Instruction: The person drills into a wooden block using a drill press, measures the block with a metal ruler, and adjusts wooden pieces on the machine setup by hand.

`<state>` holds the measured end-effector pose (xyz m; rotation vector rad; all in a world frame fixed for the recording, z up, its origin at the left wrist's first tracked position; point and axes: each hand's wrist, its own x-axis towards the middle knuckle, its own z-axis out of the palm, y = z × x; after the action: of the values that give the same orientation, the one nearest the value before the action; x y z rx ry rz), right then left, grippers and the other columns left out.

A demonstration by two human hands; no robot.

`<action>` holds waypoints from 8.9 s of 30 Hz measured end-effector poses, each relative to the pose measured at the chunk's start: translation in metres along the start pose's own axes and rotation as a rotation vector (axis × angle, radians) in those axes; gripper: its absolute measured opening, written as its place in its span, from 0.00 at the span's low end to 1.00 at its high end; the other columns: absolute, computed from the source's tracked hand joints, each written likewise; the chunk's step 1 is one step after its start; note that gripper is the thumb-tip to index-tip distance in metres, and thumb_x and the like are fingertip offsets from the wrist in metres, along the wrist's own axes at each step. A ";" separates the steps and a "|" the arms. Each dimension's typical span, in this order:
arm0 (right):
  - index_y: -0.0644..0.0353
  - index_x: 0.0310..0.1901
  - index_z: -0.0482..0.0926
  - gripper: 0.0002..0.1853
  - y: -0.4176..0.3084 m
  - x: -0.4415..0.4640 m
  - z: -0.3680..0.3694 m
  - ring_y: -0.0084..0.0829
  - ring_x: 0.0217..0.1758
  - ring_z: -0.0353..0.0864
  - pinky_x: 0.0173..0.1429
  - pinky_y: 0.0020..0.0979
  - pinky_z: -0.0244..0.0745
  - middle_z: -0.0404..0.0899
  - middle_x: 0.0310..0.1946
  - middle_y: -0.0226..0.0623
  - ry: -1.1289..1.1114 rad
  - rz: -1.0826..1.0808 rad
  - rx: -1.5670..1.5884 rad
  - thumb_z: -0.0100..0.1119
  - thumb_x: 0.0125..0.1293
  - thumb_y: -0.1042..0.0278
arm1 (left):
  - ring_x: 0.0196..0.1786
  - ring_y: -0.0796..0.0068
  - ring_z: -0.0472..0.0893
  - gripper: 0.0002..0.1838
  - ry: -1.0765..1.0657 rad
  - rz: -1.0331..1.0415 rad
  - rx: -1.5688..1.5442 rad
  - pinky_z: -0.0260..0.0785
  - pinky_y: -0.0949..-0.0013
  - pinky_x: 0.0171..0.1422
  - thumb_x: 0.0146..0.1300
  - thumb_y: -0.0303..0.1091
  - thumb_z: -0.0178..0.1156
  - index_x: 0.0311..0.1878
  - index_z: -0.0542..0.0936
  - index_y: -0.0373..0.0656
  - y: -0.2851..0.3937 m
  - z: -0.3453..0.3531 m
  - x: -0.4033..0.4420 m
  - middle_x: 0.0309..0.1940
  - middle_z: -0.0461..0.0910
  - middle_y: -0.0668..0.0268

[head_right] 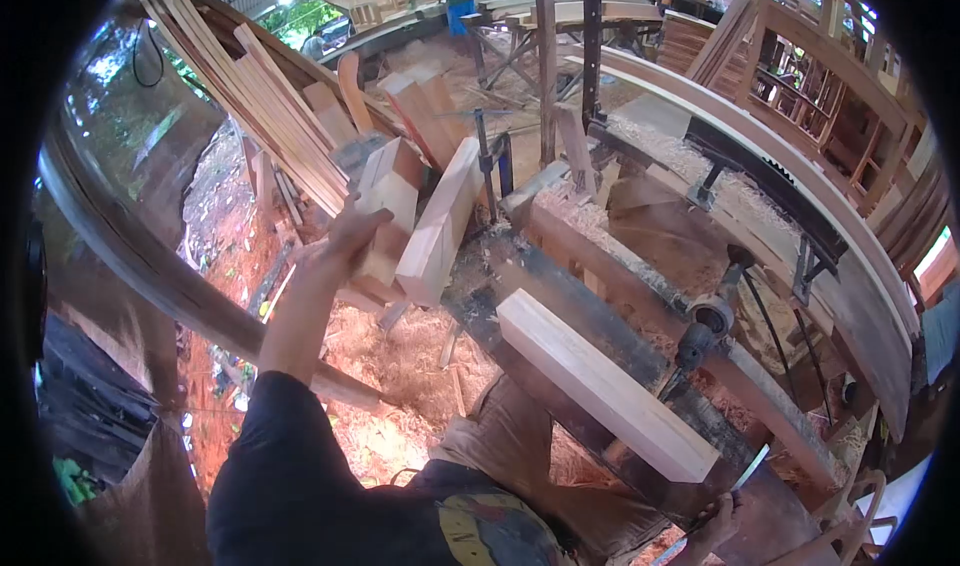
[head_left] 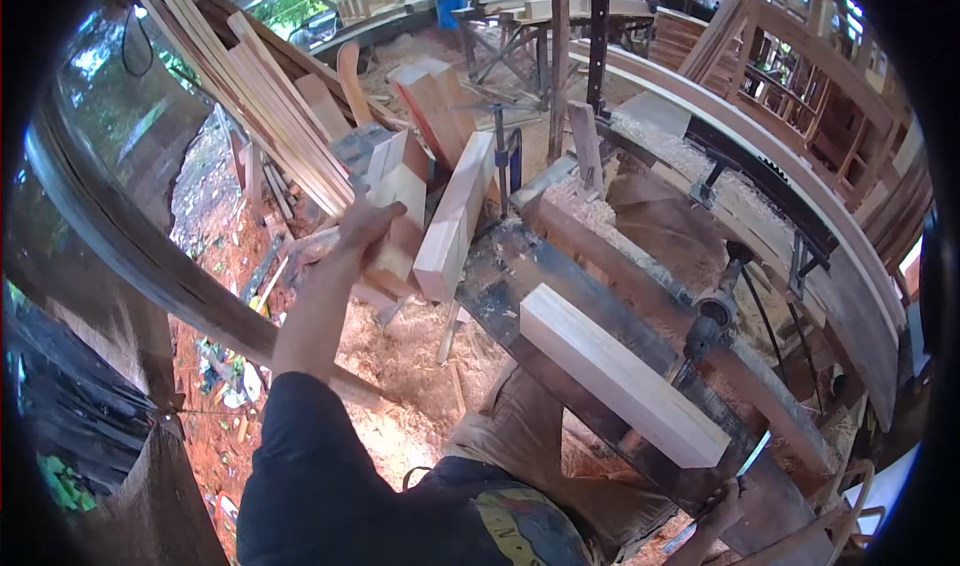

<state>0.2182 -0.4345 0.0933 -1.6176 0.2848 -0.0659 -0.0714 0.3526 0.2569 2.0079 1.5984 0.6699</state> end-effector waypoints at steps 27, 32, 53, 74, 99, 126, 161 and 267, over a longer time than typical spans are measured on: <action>0.54 0.58 0.78 0.12 -0.006 0.007 -0.010 0.15 0.26 0.71 0.26 0.20 0.67 0.74 0.31 0.24 -0.118 0.041 -0.070 0.58 0.78 0.61 | 0.66 0.45 0.77 0.50 0.084 -0.128 -0.058 0.73 0.47 0.68 0.49 0.51 0.79 0.74 0.66 0.49 -0.164 0.034 -0.291 0.64 0.71 0.48; 0.53 0.60 0.77 0.13 -0.007 0.003 -0.001 0.16 0.26 0.71 0.26 0.20 0.66 0.74 0.30 0.24 -0.045 0.023 -0.078 0.58 0.78 0.62 | 0.67 0.44 0.78 0.48 -0.184 -0.157 0.190 0.75 0.46 0.71 0.50 0.52 0.78 0.74 0.67 0.54 -0.228 0.058 -0.315 0.65 0.71 0.48; 0.52 0.41 0.79 0.13 -0.002 0.019 -0.025 0.20 0.23 0.68 0.28 0.22 0.63 0.72 0.23 0.24 -0.066 0.024 -0.190 0.50 0.81 0.56 | 0.80 0.38 0.60 0.58 -0.903 0.230 0.788 0.54 0.35 0.80 0.53 0.65 0.75 0.85 0.59 0.60 -0.399 0.242 -0.267 0.82 0.54 0.43; 0.61 0.54 0.80 0.12 0.022 0.025 -0.034 0.17 0.26 0.71 0.29 0.20 0.65 0.75 0.31 0.24 -0.024 -0.100 -0.246 0.49 0.77 0.70 | 0.64 0.42 0.82 0.30 0.058 -0.164 0.131 0.75 0.46 0.67 0.70 0.46 0.62 0.71 0.75 0.42 -0.396 0.286 -0.221 0.62 0.82 0.45; 0.53 0.54 0.78 0.09 0.000 -0.006 0.003 0.15 0.23 0.71 0.23 0.20 0.66 0.74 0.29 0.24 0.005 -0.012 0.117 0.59 0.77 0.66 | 0.48 0.52 0.88 0.33 -0.284 0.211 -0.016 0.79 0.55 0.56 0.52 0.46 0.76 0.56 0.83 0.30 0.039 0.078 -0.030 0.49 0.88 0.47; 0.54 0.58 0.78 0.13 0.004 0.005 -0.012 0.14 0.24 0.70 0.25 0.19 0.66 0.74 0.29 0.22 -0.071 -0.059 -0.053 0.59 0.78 0.62 | 0.56 0.40 0.86 0.42 -0.551 0.030 0.587 0.78 0.45 0.65 0.60 0.42 0.68 0.76 0.64 0.40 -0.363 0.165 -0.276 0.53 0.85 0.42; 0.56 0.54 0.80 0.12 -0.002 -0.008 0.006 0.16 0.22 0.69 0.22 0.21 0.65 0.71 0.26 0.22 0.076 0.018 0.010 0.62 0.74 0.64 | 0.52 0.67 0.77 0.34 0.477 -0.033 -0.697 0.76 0.62 0.55 0.68 0.25 0.62 0.76 0.64 0.34 -0.158 0.167 -0.134 0.65 0.73 0.53; 0.64 0.61 0.83 0.21 -0.334 0.090 0.289 0.24 0.42 0.85 0.48 0.29 0.81 0.89 0.41 0.36 -0.726 -0.319 -0.266 0.72 0.67 0.72 | 0.41 0.80 0.84 0.14 -1.110 0.508 -0.757 0.79 0.73 0.42 0.81 0.35 0.60 0.63 0.82 0.40 0.453 0.170 -0.160 0.44 0.87 0.65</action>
<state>0.4147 -0.1591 0.3910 -1.8232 -0.5442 0.3246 0.3423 0.0939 0.4059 1.6400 0.1373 0.1580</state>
